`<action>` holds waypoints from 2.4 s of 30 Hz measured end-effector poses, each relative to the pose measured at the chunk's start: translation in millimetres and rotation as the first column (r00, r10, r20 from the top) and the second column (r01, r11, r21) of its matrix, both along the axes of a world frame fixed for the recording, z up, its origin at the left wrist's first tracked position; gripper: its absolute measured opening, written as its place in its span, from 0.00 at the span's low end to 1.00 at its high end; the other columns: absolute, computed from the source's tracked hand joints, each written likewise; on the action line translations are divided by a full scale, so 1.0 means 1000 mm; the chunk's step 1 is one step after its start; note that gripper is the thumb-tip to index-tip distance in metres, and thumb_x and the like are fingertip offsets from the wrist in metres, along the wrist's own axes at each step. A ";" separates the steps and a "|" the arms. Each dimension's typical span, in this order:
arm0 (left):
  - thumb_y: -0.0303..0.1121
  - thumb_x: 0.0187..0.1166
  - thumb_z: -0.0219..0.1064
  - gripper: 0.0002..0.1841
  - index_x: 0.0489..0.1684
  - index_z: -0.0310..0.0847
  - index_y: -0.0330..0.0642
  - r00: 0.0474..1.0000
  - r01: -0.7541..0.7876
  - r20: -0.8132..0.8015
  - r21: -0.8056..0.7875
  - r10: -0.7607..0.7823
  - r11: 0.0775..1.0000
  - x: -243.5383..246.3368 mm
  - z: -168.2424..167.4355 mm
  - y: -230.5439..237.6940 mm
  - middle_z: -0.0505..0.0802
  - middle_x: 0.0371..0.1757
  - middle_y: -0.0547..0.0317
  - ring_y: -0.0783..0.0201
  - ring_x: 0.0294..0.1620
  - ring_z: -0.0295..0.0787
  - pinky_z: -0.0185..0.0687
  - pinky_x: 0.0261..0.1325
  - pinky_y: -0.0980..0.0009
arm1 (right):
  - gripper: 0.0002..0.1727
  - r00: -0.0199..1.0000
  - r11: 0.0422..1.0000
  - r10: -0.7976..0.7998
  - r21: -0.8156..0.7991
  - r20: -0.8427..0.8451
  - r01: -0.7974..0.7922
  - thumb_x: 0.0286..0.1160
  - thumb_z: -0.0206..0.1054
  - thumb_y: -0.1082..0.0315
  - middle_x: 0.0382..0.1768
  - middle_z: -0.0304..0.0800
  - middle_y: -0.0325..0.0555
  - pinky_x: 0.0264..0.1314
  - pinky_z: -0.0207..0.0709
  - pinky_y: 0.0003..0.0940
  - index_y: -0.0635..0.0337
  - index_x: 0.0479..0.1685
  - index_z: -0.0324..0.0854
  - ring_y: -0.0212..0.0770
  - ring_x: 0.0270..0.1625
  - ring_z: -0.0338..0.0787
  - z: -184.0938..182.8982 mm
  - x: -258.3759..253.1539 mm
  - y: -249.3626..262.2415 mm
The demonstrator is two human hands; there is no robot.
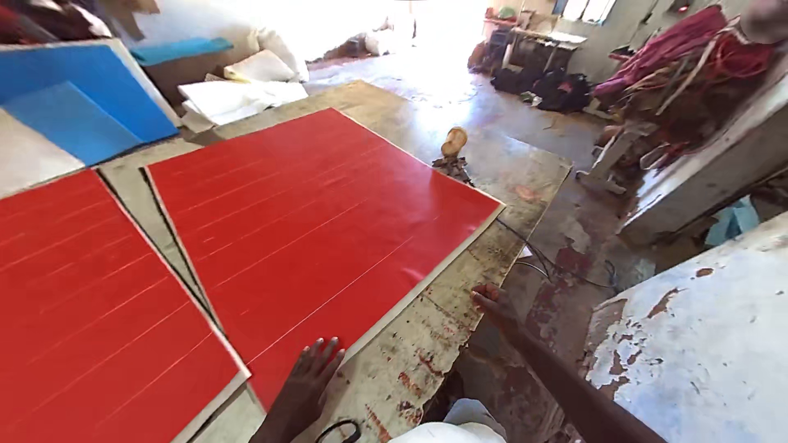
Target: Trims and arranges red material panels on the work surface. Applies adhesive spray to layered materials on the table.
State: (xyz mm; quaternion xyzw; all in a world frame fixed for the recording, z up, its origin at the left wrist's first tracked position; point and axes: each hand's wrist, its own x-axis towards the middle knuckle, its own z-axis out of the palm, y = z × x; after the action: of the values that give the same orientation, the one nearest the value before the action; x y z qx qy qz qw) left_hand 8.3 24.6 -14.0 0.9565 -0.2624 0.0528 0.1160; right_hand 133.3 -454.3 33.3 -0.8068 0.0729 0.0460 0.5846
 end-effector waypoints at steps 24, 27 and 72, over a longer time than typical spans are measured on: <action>0.54 0.81 0.67 0.35 0.88 0.66 0.52 0.923 -0.269 -0.274 0.040 0.269 0.962 0.348 0.002 -0.410 0.64 0.93 0.47 0.40 0.94 0.53 0.51 0.91 0.38 | 0.26 0.985 0.975 0.115 0.205 -0.130 -0.087 0.69 0.79 0.57 0.48 0.89 0.58 0.49 0.82 0.52 0.67 0.58 0.82 0.48 0.45 0.87 -0.046 0.584 -0.113; 0.48 0.84 0.64 0.32 0.88 0.66 0.52 0.909 -0.249 -0.327 0.075 0.259 0.966 0.352 0.012 -0.412 0.63 0.93 0.46 0.37 0.93 0.53 0.54 0.89 0.37 | 0.25 0.981 0.976 0.091 0.211 -0.174 -0.053 0.68 0.78 0.62 0.50 0.87 0.59 0.47 0.81 0.54 0.66 0.62 0.79 0.50 0.45 0.85 -0.043 0.595 -0.107; 0.22 0.75 0.68 0.08 0.46 0.90 0.37 0.976 0.174 -0.043 -0.431 -0.213 0.885 0.518 0.050 -0.462 0.92 0.61 0.49 0.49 0.69 0.84 0.78 0.76 0.51 | 0.20 0.956 0.959 -0.178 0.177 -0.232 0.221 0.78 0.69 0.69 0.49 0.94 0.47 0.21 0.79 0.32 0.54 0.69 0.82 0.39 0.20 0.83 0.067 0.108 -0.252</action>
State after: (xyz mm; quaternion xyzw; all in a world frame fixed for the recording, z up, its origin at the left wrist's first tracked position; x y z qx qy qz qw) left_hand 526.8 -437.4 36.0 0.8785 -0.3335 0.0540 0.3378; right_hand 241.7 -706.3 100.0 -0.7223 0.2116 0.0799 0.6536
